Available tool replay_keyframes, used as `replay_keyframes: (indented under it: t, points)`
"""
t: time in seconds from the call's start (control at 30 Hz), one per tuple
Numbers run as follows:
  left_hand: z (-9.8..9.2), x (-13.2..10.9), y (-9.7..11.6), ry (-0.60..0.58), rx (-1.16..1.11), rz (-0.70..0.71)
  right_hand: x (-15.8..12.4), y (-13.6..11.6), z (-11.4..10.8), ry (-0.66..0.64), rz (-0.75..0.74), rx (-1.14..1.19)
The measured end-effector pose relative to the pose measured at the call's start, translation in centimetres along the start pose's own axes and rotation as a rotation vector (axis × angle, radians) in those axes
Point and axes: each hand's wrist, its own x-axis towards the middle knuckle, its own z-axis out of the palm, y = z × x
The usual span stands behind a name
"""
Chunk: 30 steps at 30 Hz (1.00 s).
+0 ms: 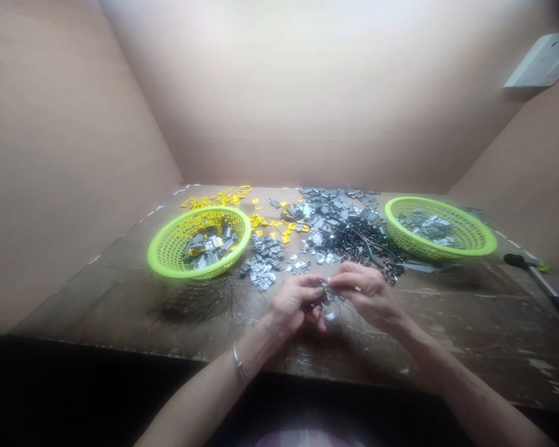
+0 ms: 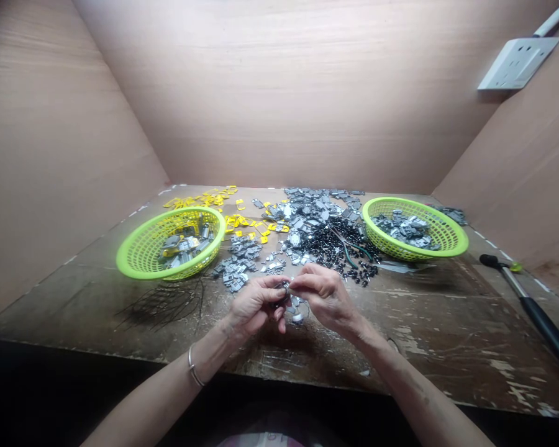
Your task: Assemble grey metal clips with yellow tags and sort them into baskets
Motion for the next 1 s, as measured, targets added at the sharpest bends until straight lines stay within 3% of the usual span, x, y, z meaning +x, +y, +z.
replay_keyframes:
  t: [0.5,0.67,0.8,1.0]
  points:
    - [2.0,-0.3,0.3,0.152,-0.150,0.100,0.5,0.7,-0.3,-0.005,-0.097,0.003]
    - [2.4,0.1,0.1,0.282,-0.157,0.127,0.5,0.9,-0.1,-0.009,-0.116,-0.009]
    - [2.5,0.3,-0.2,0.371,-0.180,0.170,0.6,1.1,0.3,0.029,-0.150,-0.039]
    - [3.0,0.3,0.1,0.413,-0.154,0.227,0.7,1.2,0.7,0.098,-0.195,-0.029]
